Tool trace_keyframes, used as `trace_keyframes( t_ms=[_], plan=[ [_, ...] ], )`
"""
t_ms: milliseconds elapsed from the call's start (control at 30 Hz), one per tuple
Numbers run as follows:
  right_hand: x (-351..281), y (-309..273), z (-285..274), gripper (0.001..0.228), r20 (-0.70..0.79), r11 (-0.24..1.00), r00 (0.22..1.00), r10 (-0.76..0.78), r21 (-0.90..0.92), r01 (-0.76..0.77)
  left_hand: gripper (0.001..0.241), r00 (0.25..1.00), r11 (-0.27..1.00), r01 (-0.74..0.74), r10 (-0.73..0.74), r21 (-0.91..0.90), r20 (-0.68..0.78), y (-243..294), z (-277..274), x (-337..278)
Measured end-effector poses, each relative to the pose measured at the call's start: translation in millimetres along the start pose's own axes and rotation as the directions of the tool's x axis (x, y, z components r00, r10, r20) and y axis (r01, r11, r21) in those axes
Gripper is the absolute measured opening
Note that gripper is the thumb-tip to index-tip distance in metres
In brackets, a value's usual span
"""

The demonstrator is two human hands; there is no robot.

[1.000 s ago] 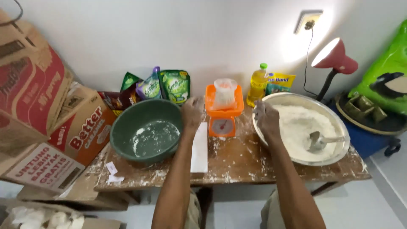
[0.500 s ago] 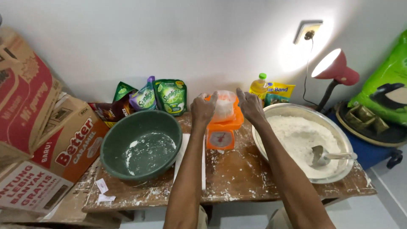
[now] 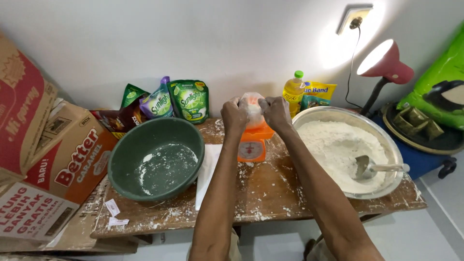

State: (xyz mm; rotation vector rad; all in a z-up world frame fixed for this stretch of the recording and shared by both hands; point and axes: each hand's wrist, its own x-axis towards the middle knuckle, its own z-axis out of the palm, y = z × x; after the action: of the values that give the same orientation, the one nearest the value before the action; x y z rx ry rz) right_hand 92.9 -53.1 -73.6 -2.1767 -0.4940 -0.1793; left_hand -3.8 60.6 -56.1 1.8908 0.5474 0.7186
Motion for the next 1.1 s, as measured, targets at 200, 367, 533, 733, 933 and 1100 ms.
trace_keyframes(
  t_ms=[200,367,533,733,933,1100],
  plan=[
    [-10.2,-16.5,-17.4,0.037,-0.044,0.99,0.992,-0.116,0.072,0.118,0.029,0.996,0.989,-0.067,0.057,-0.129,-0.075,24.2,-15.5,-6.1],
    [-23.5,-30.2,-49.0,0.041,-0.11,0.974,0.978,-0.178,0.119,0.191,0.026,0.989,0.972,-0.132,0.117,-0.196,-0.087,50.1,-20.6,-20.1],
    [-36.8,-18.7,-87.4,0.039,-0.178,0.968,0.956,-0.232,0.056,0.245,0.023,0.985,0.954,-0.173,0.172,-0.247,-0.027,67.3,-5.2,-28.5],
    [-72.2,-10.5,-124.2,0.037,-0.192,0.982,0.964,-0.182,0.019,0.189,0.025,0.981,0.939,-0.132,0.169,-0.318,0.091,69.8,17.9,-54.8],
    [-106.3,14.9,-157.0,0.037,-0.159,0.991,0.979,-0.125,-0.067,0.116,0.027,0.951,0.955,-0.014,0.105,-0.298,0.292,66.9,45.9,-76.4],
    [-127.1,44.1,-171.2,0.033,-0.098,1.0,0.995,-0.014,-0.015,0.013,0.038,0.874,0.981,-0.157,0.087,0.109,0.478,59.7,67.3,-84.4]
  ],
)
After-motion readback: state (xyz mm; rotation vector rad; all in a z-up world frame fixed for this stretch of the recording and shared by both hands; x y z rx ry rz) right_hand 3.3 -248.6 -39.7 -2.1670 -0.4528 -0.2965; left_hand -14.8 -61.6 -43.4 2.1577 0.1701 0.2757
